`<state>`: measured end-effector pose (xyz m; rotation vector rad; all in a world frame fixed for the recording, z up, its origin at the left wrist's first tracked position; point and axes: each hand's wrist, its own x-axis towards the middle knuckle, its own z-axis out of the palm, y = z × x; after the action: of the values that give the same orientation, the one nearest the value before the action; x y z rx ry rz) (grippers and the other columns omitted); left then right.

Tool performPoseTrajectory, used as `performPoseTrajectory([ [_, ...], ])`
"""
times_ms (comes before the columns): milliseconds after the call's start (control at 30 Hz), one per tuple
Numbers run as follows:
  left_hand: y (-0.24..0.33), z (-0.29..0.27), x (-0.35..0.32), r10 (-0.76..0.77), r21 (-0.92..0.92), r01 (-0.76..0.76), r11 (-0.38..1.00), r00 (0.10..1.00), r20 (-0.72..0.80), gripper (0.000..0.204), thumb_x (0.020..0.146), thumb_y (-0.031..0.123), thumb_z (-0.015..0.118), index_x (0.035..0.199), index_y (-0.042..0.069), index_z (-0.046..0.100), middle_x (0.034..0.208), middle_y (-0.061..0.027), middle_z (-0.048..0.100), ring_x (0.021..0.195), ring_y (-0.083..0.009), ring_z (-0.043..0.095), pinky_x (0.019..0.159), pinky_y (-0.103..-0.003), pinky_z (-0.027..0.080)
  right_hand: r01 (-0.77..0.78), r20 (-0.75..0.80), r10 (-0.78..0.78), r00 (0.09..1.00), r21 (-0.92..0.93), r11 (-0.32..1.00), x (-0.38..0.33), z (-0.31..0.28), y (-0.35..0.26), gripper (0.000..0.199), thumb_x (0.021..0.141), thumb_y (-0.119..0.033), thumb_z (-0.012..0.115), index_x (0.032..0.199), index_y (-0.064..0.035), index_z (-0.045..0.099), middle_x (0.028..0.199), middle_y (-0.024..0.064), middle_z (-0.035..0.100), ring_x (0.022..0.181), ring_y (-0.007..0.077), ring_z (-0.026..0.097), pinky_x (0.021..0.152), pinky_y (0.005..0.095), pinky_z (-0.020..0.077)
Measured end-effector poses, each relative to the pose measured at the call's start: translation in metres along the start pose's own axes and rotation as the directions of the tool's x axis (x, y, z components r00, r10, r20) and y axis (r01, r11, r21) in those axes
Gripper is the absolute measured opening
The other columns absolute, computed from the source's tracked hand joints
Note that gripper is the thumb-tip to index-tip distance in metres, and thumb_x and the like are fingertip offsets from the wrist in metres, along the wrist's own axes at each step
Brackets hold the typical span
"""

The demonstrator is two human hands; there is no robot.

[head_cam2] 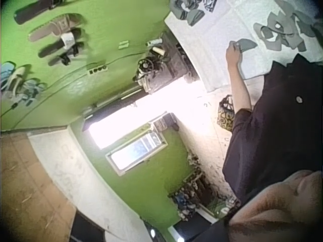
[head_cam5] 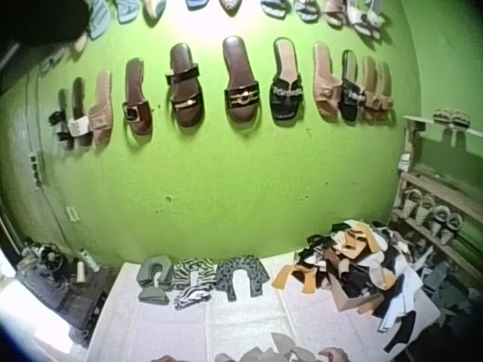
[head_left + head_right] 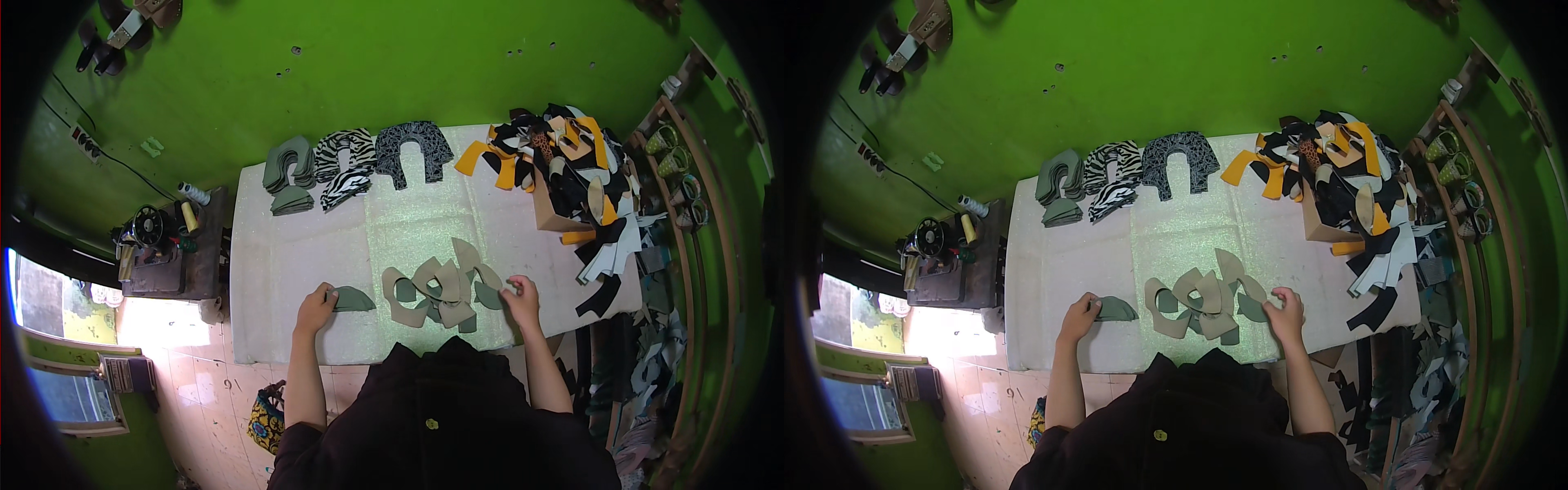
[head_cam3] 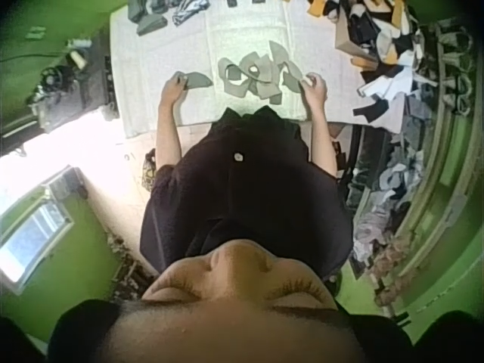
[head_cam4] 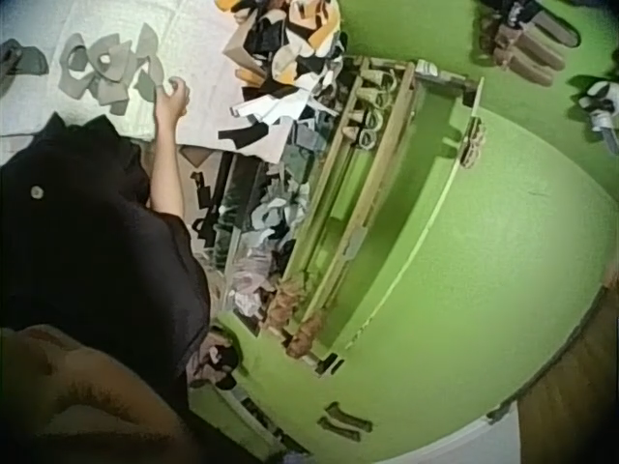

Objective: Sorting and matching cut shoe upper components from a pile on a workbench.

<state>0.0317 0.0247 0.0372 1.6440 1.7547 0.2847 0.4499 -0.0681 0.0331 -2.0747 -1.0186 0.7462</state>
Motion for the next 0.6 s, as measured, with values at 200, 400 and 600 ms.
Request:
performPoseTrajectory([
  [200,0.024,0.009,-0.015,0.153,0.547,0.110,0.830,0.898,-0.412,0.039,0.075,0.033,0.065,0.105,0.009,0.056,0.079,-0.0127,0.060,0.075,-0.0266,0.058,0.066,-0.036,0.045,0.133,0.164,-0.037,0.986,-0.629,0.766,-0.007,-0.005,-0.015,0.025,0.068,-0.032,0.072,0.066,-0.0094,0.063,0.085,0.0071,0.061,0.096,0.0266,0.051,0.087,0.0503,0.0272],
  [400,0.052,0.018,-0.033,0.234,0.170,-0.163,0.972,0.748,-0.621,0.026,0.073,0.025,0.067,0.092,0.006,0.062,0.076,-0.0089,0.059,0.068,-0.0235,0.055,0.062,-0.034,0.044,0.125,0.321,0.045,0.946,-0.489,0.863,-0.006,-0.036,-0.058,0.024,0.069,-0.026,0.073,0.067,-0.0053,0.062,0.061,0.0051,0.056,0.067,0.0205,0.055,0.083,0.0436,0.0341],
  [600,0.124,0.043,-0.067,0.430,-0.383,-0.392,0.837,0.903,0.015,0.039,0.072,0.011,0.072,0.108,0.004,0.058,0.086,-0.0025,0.059,0.073,-0.0096,0.054,0.064,-0.022,0.044,0.030,0.418,-0.265,0.869,0.490,0.871,-0.025,0.002,-0.090,0.019,0.076,-0.014,0.070,0.085,0.0000,0.063,0.073,-0.0013,0.057,0.068,0.0061,0.048,0.064,0.0213,0.0405],
])
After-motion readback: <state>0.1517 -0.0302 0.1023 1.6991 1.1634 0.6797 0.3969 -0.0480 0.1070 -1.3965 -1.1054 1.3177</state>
